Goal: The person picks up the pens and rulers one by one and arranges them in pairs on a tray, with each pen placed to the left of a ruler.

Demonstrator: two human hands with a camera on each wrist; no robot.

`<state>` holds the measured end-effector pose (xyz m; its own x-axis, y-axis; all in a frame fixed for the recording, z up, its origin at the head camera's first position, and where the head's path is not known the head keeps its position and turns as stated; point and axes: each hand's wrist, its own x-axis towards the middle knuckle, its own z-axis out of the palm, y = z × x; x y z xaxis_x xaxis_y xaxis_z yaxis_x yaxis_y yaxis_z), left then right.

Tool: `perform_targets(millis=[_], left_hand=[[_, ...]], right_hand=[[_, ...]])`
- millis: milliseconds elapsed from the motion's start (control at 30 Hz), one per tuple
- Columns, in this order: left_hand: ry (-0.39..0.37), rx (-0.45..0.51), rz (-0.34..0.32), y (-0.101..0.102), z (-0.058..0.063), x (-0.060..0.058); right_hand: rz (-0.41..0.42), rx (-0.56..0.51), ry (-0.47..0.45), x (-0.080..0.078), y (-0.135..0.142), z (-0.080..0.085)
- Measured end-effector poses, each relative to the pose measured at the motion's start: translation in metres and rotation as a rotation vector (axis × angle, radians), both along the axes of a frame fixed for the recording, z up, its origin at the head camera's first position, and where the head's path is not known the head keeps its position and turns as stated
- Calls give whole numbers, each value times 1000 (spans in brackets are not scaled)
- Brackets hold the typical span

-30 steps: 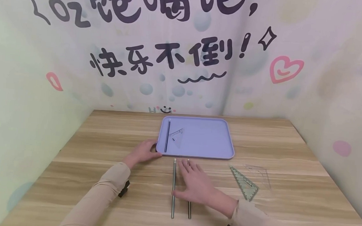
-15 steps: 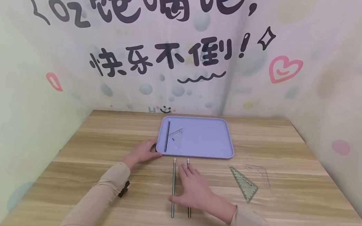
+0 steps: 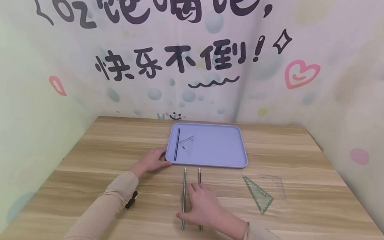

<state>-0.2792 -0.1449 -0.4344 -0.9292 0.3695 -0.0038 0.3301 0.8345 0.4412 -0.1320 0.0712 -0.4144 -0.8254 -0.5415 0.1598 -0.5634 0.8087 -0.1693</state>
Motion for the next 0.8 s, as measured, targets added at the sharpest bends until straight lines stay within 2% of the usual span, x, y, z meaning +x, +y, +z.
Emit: perform_targets(millis=[167,433,800], left_hand=[[3,9,-2,0,0,0],[24,-3,-10,0,0,-1],[23,6,-6,0,-2,-1]], right_hand=[[14,-28,6,0,-2,1],[85,-104,13,-3,-8,0],[28,-126,-103,-1,-10,-4]])
